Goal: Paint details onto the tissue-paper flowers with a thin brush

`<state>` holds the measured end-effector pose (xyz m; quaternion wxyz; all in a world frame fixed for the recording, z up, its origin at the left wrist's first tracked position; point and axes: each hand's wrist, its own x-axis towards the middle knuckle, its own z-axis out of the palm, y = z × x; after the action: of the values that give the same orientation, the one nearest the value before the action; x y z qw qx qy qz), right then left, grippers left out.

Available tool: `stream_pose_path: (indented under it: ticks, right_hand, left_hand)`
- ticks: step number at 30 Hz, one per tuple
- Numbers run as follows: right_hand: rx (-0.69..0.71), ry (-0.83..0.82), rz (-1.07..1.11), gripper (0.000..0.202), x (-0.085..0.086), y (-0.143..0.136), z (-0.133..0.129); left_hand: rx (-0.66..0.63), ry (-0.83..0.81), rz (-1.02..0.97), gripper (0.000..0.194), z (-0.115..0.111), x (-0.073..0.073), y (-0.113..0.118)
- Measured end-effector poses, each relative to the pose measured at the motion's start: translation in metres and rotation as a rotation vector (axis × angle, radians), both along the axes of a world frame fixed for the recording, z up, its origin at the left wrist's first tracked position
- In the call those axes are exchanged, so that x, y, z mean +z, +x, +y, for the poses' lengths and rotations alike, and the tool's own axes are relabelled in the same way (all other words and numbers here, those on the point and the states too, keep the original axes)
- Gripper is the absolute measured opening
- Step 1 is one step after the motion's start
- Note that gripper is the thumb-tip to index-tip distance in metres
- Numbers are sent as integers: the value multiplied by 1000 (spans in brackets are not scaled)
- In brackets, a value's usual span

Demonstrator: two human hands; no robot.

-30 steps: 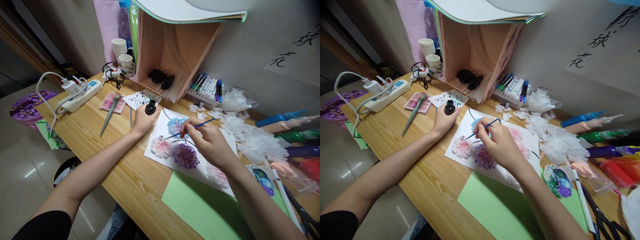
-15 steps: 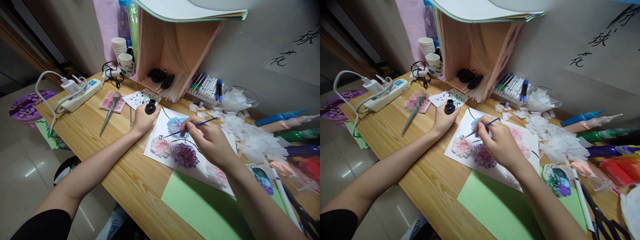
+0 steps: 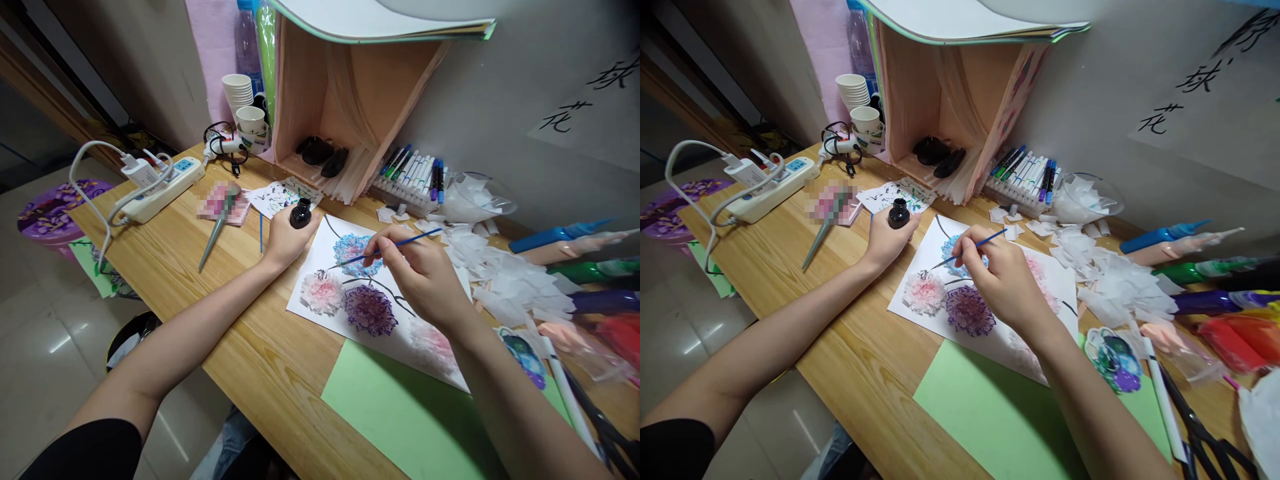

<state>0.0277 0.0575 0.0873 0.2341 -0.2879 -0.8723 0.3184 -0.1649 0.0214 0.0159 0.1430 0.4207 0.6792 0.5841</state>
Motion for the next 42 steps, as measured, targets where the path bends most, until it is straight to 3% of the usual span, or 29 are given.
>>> stream_pose_path:
  ticks: [7, 12, 16, 27, 42]
  right_hand:
    - [-31, 37, 9, 25, -1, 2, 4]
    - [-190, 19, 347, 23, 13, 6, -1]
    - [-235, -16, 545, 21, 23, 8, -13]
    - [-54, 89, 275, 26, 21, 11, -14]
    - [-83, 55, 349, 27, 25, 14, -11]
  left_hand:
    - [-19, 11, 37, 28, -1, 0, 1]
    - [-118, 39, 225, 29, -7, 2, 3]
    - [-214, 38, 313, 25, -10, 0, 5]
    - [-393, 16, 437, 10, -13, -3, 3]
    - [-383, 34, 469, 12, -14, -5, 3]
